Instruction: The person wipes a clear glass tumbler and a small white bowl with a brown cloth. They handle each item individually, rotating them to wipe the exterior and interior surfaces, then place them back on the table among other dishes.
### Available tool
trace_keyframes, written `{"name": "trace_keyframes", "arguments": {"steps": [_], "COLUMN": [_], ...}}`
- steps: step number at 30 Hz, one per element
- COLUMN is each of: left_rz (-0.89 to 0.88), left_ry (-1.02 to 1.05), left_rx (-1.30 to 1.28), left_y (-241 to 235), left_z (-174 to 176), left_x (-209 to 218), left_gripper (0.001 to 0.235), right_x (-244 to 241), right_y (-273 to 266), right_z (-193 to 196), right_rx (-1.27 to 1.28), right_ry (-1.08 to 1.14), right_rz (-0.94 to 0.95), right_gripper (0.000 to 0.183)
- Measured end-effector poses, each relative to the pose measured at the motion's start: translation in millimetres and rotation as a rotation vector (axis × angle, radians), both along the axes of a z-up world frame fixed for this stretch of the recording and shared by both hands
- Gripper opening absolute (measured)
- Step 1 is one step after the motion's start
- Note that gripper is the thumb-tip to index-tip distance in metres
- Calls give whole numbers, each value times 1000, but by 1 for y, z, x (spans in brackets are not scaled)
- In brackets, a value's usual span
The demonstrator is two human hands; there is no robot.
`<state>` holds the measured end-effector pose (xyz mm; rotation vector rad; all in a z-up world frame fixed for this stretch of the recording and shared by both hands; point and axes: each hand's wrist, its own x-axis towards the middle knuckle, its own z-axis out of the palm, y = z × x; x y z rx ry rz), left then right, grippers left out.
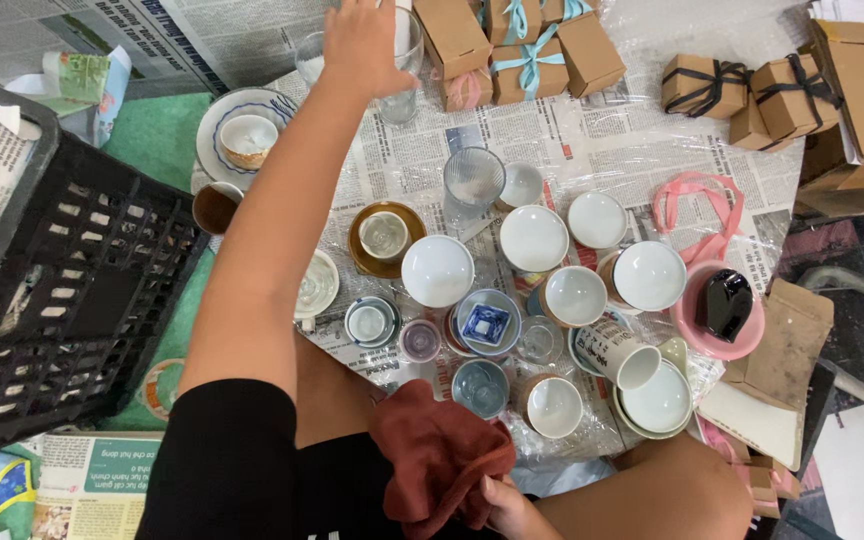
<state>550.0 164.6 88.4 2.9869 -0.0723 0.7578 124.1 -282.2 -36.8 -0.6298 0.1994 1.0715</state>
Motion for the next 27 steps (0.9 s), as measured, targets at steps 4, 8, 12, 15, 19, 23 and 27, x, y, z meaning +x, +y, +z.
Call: {"name": "trace_keyframes", "arguments": {"steps": [4,8,12,15,19,23,27], "left_rz": [-429,-683,-578,-466,-300,-447,-573], "left_ry": [-167,216,395,462,439,0,-251], "left_rx": [-232,-296,-277,-353,-532,-664,-851], "left_y": [-28,-73,-96,-104,-104,-85,-61], "left_z": [16,12,4,3,12,41,65], "left_x": [-42,-81,-98,-103,-108,-125,-173], "left_gripper": [62,95,107,100,93,89,86], "right_x": [16,20,21,19,21,31,19], "right_y": [39,51,56,59,58,61,55], "right_z": [8,27,43,52,67,99,127], "right_rx": [71,100,109,106,83,80,70], "right_ry": [-91,-173,-240,-288,-383,-490,-557], "right_rz": [24,34,33,21,-13,-44,-58], "right_gripper": [95,92,90,88,86,83,81]}}
